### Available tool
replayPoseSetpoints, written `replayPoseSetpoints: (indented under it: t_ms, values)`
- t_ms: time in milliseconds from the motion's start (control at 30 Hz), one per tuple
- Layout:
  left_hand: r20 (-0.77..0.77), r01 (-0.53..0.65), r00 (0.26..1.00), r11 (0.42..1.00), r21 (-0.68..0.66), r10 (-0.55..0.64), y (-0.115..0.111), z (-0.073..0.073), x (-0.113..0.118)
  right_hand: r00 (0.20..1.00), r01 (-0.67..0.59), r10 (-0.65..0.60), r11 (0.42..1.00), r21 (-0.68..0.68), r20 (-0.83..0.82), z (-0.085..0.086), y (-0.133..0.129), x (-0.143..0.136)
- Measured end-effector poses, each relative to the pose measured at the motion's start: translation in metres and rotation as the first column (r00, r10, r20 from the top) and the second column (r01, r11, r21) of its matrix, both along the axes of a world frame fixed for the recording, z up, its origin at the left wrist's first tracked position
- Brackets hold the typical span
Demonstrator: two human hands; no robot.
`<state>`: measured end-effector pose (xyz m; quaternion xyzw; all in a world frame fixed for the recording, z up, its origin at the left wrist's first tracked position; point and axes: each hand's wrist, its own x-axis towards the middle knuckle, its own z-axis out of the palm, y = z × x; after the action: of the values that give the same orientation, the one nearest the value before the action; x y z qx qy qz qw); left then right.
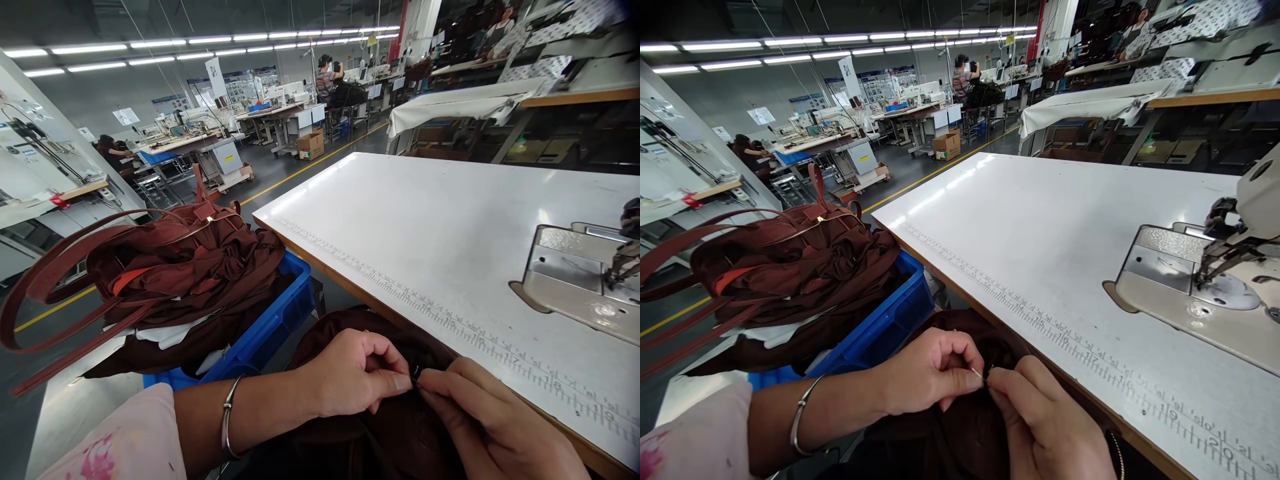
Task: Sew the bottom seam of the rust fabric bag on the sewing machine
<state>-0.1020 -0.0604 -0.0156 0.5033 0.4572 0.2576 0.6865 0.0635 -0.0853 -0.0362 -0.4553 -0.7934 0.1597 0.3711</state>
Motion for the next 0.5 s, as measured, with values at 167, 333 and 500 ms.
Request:
replayPoseSetpoints:
  t_ms: [167, 333, 500]
  values:
    - [0.028, -0.137, 0.99, 0.99, 0.039, 0.136, -0.007, -0.008, 0.01, 0.994, 0.103, -0.103, 0.995, 0.011, -0.039, -0.001, 0.0, -0.008]
    - [-0.014, -0.153, 0.987, 0.963, 0.224, 0.16, -0.013, -0.01, 0.012, 0.968, 0.139, -0.154, 0.986, -0.089, -0.196, -0.002, -0.004, -0.016]
    - [-0.079, -0.098, 0.988, 0.934, 0.343, 0.132, -0.012, -0.007, 0.01, 0.822, 0.126, -0.303, 0.922, -0.366, -0.482, -0.005, -0.008, -0.013]
